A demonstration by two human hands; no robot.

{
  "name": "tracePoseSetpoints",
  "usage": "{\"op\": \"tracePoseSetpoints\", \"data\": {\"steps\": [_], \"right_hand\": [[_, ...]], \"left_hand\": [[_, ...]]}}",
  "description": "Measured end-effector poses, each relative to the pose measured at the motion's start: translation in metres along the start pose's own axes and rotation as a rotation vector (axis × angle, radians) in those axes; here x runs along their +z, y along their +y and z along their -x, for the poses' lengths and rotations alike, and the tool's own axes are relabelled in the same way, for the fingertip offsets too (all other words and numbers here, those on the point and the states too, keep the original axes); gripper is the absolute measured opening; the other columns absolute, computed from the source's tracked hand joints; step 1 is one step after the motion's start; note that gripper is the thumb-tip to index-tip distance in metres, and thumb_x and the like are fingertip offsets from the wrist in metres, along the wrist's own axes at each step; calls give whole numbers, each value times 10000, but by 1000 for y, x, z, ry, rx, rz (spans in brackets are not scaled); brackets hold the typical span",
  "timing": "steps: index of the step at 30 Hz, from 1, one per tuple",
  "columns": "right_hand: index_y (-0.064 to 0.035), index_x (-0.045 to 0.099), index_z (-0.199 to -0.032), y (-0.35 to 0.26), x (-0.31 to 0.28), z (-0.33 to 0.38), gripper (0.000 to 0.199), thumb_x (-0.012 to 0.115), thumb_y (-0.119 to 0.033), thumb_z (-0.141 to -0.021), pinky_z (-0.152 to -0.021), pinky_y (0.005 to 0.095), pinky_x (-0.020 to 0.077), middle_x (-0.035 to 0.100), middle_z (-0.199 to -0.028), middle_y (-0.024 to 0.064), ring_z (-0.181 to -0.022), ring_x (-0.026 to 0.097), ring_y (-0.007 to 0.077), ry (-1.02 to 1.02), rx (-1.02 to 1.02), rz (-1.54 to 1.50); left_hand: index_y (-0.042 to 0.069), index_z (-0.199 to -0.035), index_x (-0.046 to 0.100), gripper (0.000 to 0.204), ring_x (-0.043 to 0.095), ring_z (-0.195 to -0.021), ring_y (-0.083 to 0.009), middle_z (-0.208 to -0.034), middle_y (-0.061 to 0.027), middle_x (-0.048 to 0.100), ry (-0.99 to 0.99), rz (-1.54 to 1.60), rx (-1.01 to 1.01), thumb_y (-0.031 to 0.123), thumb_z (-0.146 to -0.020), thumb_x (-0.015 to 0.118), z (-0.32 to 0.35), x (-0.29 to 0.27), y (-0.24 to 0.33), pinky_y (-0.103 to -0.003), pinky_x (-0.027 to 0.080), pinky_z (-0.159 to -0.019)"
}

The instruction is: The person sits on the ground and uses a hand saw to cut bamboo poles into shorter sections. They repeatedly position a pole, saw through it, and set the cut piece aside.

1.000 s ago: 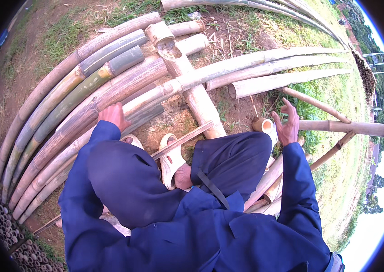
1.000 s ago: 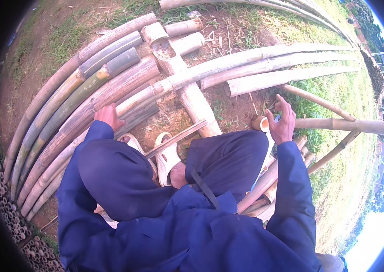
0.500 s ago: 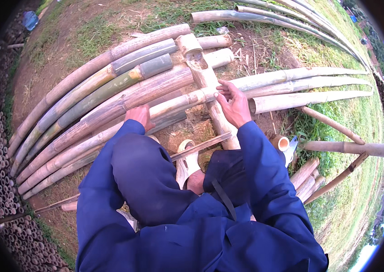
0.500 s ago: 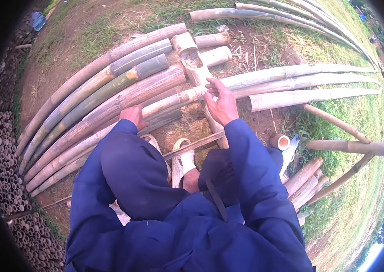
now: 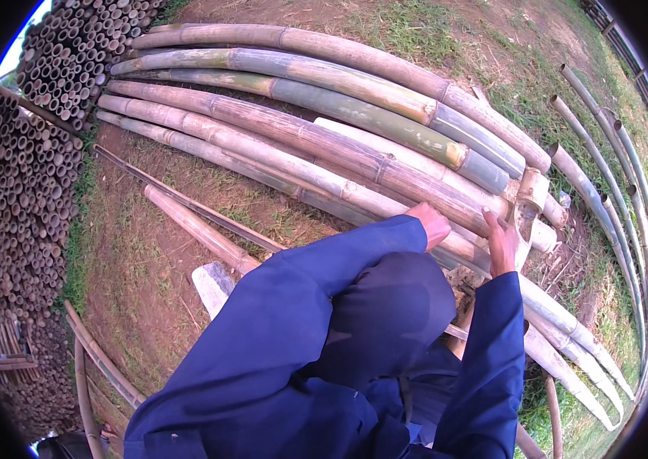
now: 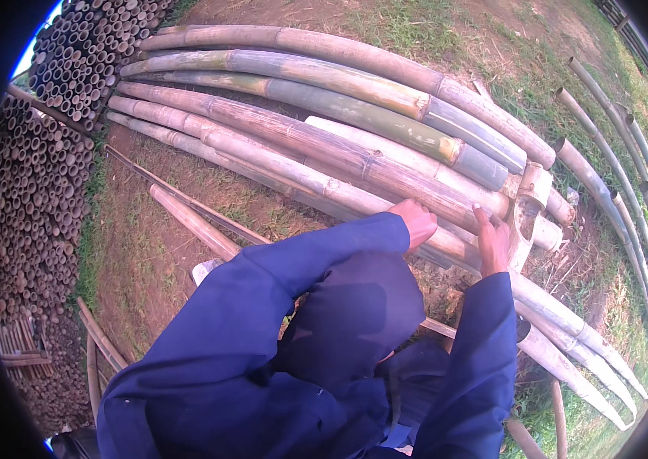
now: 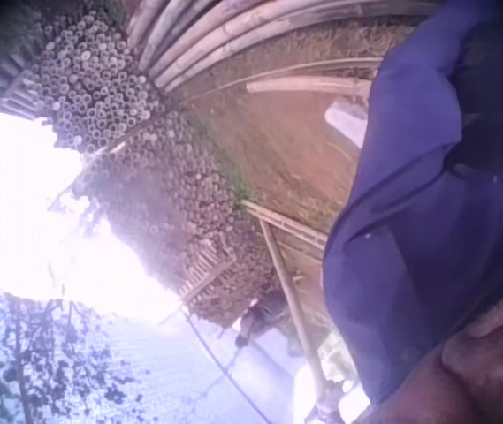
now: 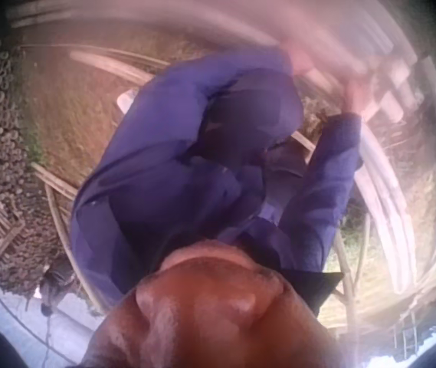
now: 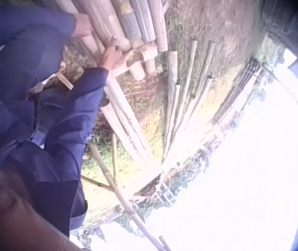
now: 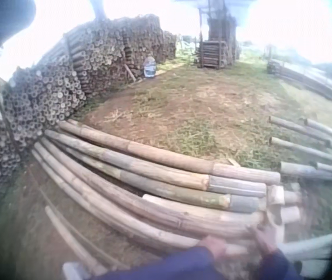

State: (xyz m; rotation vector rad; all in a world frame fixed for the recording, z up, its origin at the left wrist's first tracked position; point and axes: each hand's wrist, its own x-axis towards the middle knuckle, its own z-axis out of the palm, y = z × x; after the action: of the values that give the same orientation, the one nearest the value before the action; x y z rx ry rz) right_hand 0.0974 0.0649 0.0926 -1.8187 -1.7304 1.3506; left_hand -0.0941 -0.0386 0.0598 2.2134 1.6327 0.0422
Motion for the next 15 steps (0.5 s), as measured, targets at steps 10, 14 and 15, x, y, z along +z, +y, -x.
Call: {"op": "tracePoseSetpoints", "data": {"steps": [10,14,15], "right_hand": [[93,570,-1379,-36,-3,-7,796,650,-558,-928,-1097,413,446,633,-1326,305,-1280,601,400,-166,-292,199],[-1,547,-1443,-6,-99,68,586,683,-337,-982,-1008,402,518,698,-1242,225,-1151,678,301,154,-447,-63],[-16,567,-1430,19,-126,92,540,688,-298,-985,-985,396,531,717,-1199,203,-1118,688,269,270,-427,-50]], "left_hand": [[1,-1017,668,465,737,-945,-347,-980,-208,741,-50,-107,-31,317,-729,850,-11,-14,4,-441,589,-836],[-3,-1077,662,509,726,-997,-349,-1034,-203,741,-120,-148,-122,345,-752,841,-15,-13,7,-445,581,-878],[-11,-1100,665,509,726,-1025,-341,-1061,-214,741,-151,-156,-131,335,-766,832,-17,-18,12,-436,583,-891]]}}
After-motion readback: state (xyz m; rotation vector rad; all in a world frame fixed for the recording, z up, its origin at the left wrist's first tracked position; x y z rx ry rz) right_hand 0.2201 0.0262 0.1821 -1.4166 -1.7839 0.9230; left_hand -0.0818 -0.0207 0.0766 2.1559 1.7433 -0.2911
